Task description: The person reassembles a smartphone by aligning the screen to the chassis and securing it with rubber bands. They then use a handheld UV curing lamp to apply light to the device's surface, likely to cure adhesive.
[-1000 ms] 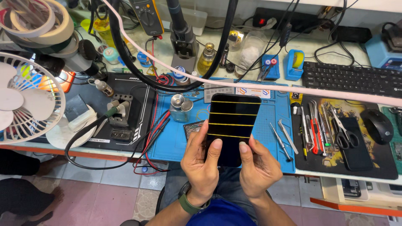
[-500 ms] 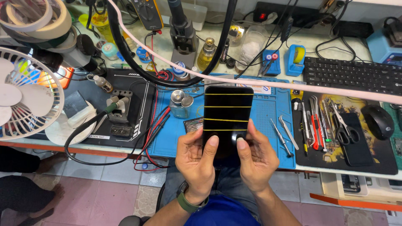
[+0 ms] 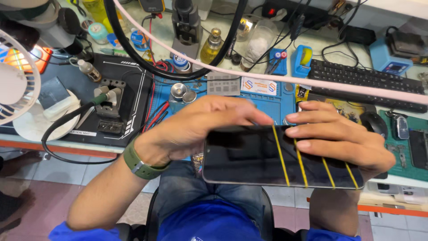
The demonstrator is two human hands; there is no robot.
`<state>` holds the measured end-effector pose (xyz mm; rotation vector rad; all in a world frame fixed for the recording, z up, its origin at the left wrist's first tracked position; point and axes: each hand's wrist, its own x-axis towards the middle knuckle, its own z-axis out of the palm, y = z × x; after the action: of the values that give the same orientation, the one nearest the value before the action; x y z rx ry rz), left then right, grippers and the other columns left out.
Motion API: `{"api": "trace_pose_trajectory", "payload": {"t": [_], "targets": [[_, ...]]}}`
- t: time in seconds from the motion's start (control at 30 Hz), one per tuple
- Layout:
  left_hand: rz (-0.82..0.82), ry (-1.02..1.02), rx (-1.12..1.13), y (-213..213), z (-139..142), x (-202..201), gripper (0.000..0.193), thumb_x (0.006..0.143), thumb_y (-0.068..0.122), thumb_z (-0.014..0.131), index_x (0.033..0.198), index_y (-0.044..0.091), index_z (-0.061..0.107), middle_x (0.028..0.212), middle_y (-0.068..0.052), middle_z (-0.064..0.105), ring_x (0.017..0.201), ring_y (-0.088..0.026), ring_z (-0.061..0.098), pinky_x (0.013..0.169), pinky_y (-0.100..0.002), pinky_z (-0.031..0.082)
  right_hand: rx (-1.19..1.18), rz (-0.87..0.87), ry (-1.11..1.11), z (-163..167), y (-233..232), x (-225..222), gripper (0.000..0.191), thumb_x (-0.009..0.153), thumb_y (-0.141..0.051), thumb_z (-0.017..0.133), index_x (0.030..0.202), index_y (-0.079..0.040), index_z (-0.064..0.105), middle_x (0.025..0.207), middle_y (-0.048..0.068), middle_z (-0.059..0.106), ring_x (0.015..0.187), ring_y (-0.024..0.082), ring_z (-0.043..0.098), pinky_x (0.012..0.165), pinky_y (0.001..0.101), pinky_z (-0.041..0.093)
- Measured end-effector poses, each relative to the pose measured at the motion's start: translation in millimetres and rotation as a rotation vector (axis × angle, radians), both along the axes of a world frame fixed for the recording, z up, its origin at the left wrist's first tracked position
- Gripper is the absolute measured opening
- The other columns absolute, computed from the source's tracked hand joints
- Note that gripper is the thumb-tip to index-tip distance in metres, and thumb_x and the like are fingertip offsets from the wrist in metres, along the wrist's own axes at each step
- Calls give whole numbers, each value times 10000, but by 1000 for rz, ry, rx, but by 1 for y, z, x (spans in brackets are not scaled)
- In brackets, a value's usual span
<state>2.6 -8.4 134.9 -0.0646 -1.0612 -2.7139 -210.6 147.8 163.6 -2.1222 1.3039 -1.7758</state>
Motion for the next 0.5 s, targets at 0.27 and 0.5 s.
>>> {"api": "trace_pose_trajectory", "payload": {"t": [0.27,0.5], "targets": [[757,458,-228,76,-27,-48,1093,852,134,886,1674,31,173,1669,-197,353,1542,-261,410,1322,-420,340,-183,96,-66,1,-31,-27,259,975,-258,731,1043,-8,711,1097,203,722,1000,317,743,960,443,614],[899,356,-85,92,-21,-57,1023,857,-100,805,1658,29,183,1663,-227,387,1470,-288,480,1254,-445,426,-173,76,-19,-9,-35,-28,228,900,-170,784,1035,-3,710,1091,200,726,1003,299,752,941,406,625]]}}
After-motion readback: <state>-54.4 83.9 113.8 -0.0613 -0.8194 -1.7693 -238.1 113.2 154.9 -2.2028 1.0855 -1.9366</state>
